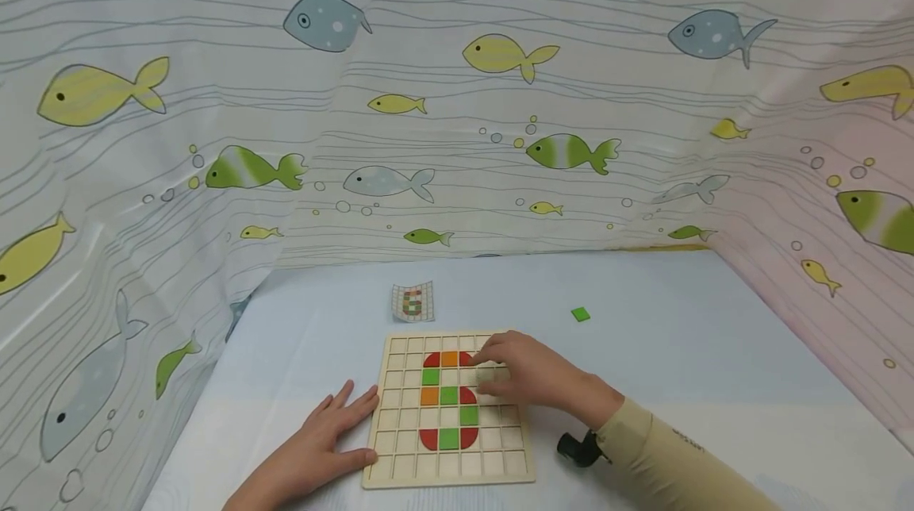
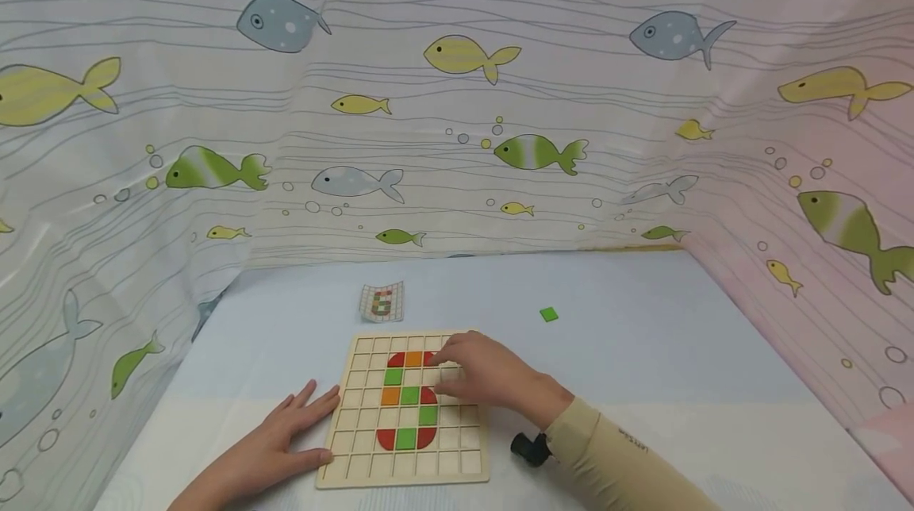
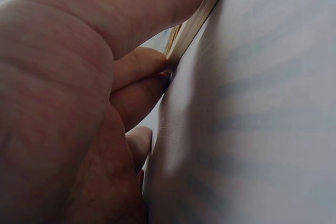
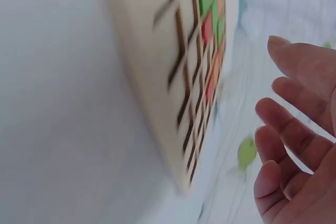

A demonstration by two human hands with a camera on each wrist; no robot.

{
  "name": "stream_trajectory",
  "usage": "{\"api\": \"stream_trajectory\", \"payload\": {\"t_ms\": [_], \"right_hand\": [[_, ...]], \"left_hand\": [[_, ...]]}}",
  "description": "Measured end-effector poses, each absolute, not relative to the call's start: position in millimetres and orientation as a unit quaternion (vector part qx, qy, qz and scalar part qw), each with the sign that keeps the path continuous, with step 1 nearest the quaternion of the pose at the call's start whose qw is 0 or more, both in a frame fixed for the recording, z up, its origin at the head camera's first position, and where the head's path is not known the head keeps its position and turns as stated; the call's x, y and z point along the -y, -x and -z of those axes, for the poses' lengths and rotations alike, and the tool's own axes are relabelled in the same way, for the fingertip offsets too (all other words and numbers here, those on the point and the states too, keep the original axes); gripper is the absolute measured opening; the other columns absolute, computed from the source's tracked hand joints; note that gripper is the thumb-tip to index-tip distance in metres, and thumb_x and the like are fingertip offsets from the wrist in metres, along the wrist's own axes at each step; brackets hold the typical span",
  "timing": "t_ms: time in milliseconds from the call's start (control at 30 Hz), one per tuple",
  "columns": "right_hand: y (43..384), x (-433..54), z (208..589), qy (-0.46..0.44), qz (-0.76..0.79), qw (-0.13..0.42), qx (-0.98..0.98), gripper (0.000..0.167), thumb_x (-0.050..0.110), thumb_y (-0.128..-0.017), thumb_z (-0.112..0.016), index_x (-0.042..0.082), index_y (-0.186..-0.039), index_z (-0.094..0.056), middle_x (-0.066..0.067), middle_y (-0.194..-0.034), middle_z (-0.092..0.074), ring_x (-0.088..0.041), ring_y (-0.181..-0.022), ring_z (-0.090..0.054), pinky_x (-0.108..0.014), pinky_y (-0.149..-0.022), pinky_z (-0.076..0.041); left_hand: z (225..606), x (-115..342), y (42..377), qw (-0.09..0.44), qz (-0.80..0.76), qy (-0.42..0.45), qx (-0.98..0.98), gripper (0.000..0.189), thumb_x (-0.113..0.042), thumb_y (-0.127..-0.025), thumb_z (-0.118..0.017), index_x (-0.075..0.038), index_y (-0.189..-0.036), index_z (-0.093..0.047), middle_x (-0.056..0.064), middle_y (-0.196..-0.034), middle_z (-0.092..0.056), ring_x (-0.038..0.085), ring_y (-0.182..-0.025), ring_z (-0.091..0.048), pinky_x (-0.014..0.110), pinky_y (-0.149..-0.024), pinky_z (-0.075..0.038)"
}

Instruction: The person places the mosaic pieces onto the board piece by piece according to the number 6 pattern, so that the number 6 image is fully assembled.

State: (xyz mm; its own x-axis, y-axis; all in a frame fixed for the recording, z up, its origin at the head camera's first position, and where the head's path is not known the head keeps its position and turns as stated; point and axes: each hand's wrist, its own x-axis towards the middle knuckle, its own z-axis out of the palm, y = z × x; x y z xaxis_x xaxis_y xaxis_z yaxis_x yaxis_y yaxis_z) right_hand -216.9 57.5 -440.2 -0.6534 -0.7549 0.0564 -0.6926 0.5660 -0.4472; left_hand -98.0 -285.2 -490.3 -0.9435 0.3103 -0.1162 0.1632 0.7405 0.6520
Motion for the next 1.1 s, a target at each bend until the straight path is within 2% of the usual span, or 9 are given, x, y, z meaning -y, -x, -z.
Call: {"api": "stream_trajectory", "payload": {"t_ms": [133, 400, 700, 933, 1100], "right_hand": [[233, -78, 441, 0.379, 0.226, 0.062, -0.895, 0.04, 0.035, -0.089, -0.074, 0.015, -0.123, -0.071, 0.005, -0.116, -0.065, -0.014, -0.109, -0.058, -0.036, -0.092, -0.05], [264, -115, 450, 0.334, 0.239, 0.048, -0.91, 0.042, 0.03, -0.087, -0.077, 0.014, -0.125, -0.07, 0.001, -0.117, -0.066, -0.019, -0.1, -0.062, -0.034, -0.082, -0.052], [295, -144, 460, 0.294, 0.235, 0.05, -0.925, 0.04, 0.029, -0.088, -0.077, 0.016, -0.125, -0.07, 0.004, -0.12, -0.065, -0.023, -0.107, -0.061, -0.039, -0.089, -0.05], [310, -167, 464, 0.264, 0.214, 0.049, -0.939, 0.038, 0.024, -0.088, -0.077, 0.011, -0.123, -0.07, -0.002, -0.121, -0.066, -0.026, -0.112, -0.06, -0.044, -0.095, -0.048], [317, -180, 462, 0.246, 0.209, 0.057, -0.945, 0.035, 0.011, -0.088, -0.071, 0.007, -0.124, -0.069, -0.008, -0.124, -0.064, -0.031, -0.118, -0.057, -0.049, -0.099, -0.046]], "left_hand": [[490, 285, 98, 0.12, -0.344, -0.11, -0.925, 0.084, -0.058, -0.084, -0.07, -0.014, -0.151, -0.044, -0.004, -0.157, -0.035, 0.036, -0.149, -0.006, 0.059, -0.113, -0.002], [489, 285, 99, 0.134, -0.356, -0.103, -0.919, 0.085, -0.058, -0.084, -0.07, -0.013, -0.152, -0.043, -0.001, -0.158, -0.033, 0.039, -0.149, -0.005, 0.06, -0.113, -0.002], [491, 286, 97, 0.153, -0.353, -0.075, -0.92, 0.086, -0.059, -0.083, -0.07, -0.016, -0.152, -0.042, 0.0, -0.158, -0.032, 0.04, -0.149, -0.003, 0.059, -0.113, -0.002], [492, 286, 99, 0.15, -0.364, -0.09, -0.915, 0.086, -0.057, -0.084, -0.07, -0.014, -0.152, -0.042, 0.002, -0.158, -0.033, 0.038, -0.149, -0.003, 0.058, -0.113, -0.001], [492, 286, 101, 0.145, -0.372, -0.105, -0.911, 0.084, -0.055, -0.085, -0.071, -0.013, -0.152, -0.042, 0.004, -0.158, -0.034, 0.039, -0.149, -0.003, 0.058, -0.112, 0.0]]}}
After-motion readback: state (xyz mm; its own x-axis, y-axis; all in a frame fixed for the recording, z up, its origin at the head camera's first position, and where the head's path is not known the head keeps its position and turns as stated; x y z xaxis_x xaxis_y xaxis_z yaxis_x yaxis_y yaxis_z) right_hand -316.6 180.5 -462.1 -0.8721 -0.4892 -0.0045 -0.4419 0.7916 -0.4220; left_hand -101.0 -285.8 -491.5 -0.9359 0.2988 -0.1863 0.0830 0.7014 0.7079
